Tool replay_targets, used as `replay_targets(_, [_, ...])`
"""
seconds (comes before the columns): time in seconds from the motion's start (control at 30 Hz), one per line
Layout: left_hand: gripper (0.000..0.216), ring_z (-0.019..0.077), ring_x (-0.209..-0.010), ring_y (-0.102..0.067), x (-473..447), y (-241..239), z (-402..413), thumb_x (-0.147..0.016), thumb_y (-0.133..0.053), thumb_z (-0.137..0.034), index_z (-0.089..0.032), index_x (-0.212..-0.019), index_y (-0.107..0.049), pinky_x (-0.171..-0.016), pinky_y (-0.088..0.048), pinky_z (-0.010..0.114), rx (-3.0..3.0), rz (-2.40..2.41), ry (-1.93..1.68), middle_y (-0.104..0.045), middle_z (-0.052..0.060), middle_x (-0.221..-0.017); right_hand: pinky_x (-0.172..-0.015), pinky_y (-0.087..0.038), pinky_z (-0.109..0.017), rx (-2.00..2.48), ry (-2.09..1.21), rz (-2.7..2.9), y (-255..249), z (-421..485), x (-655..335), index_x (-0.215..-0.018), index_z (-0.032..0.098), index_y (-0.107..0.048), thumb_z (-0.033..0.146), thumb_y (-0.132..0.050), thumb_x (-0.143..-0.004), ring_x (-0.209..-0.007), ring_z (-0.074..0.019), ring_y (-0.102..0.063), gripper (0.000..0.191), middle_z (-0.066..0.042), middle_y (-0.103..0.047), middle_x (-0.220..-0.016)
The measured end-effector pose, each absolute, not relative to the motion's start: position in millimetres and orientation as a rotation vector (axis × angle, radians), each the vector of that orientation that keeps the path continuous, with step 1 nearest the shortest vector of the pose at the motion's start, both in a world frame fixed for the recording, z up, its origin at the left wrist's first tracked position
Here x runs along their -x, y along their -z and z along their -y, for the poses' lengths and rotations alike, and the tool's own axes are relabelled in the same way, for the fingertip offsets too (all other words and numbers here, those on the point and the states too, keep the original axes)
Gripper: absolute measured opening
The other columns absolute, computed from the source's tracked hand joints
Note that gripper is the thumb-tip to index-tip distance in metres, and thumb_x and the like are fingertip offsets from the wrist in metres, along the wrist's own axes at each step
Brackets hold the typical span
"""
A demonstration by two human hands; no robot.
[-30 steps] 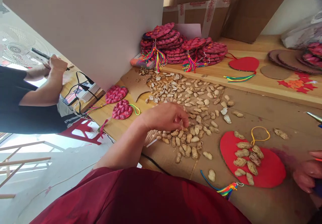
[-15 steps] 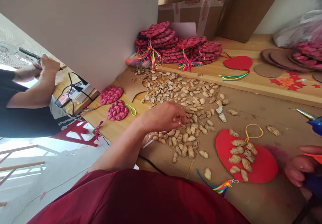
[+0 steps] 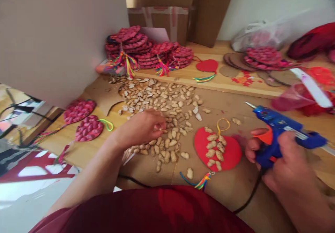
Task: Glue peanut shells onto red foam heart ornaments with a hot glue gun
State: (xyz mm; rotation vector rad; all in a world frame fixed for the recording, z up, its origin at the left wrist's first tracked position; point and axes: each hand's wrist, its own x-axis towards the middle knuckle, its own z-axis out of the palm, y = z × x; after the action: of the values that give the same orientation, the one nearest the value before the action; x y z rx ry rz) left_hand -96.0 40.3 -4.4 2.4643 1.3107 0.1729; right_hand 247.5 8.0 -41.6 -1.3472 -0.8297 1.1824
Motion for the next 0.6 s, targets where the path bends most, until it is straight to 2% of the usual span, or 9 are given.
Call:
replay_targets(0.1, [0.012,0.0168,-0.080,-0.060,101,7,-42,-0.088,-0.057,-0.022,-0.021,-0.084,-0.069,-0.076,-0.045,0.028,-2.449,-1.314,-0.223,-0.067,0.002,-0.081,-0.038,-0.037,-0.026,1.312,-1.188,0.845,37,-4,-244,-0.084,0.024,-0.070,0.069,-0.063,-0.084,-0.044,-0.0151,-0.052,0.046,-0.001,-0.057,-0.058])
replay_targets(0.27, [0.014,0.0174,-0.078,-0.062,107,11,-45,-0.089,-0.055,-0.024,-0.024,-0.084,-0.068,-0.074,-0.045,0.029,-2.466,-1.291,-0.181,-0.068,0.001,-0.080,-0.039,-0.037,-0.024,1.321,-1.208,0.826,39,-1,-245,-0.091,0.023,-0.069,0.064,-0.056,-0.092,-0.046,-0.0141,-0.052,0.043,-0.001,-0.058,-0.062])
replay_targets(0.47, [0.020,0.0173,-0.082,-0.067,110,10,-48,-0.095,-0.054,-0.034,-0.023,-0.095,-0.071,-0.076,-0.048,0.028,-2.407,-1.372,-0.311,-0.073,0.002,-0.091,-0.041,-0.039,-0.024,1.316,-1.198,0.822,40,-1,-245,-0.089,0.022,-0.068,0.067,-0.057,-0.089,-0.046,-0.0136,-0.052,0.046,0.000,-0.057,-0.060])
replay_targets(0.6, [0.032,0.0154,-0.074,-0.064,111,3,-50,-0.099,-0.050,-0.041,-0.021,-0.085,-0.071,-0.070,-0.046,0.026,-2.364,-1.423,-0.335,-0.070,0.002,-0.079,-0.041,-0.039,-0.025,1.292,-1.211,0.805,37,-1,-244,-0.086,0.022,-0.070,0.065,-0.061,-0.087,-0.045,-0.0139,-0.053,0.044,-0.002,-0.057,-0.060])
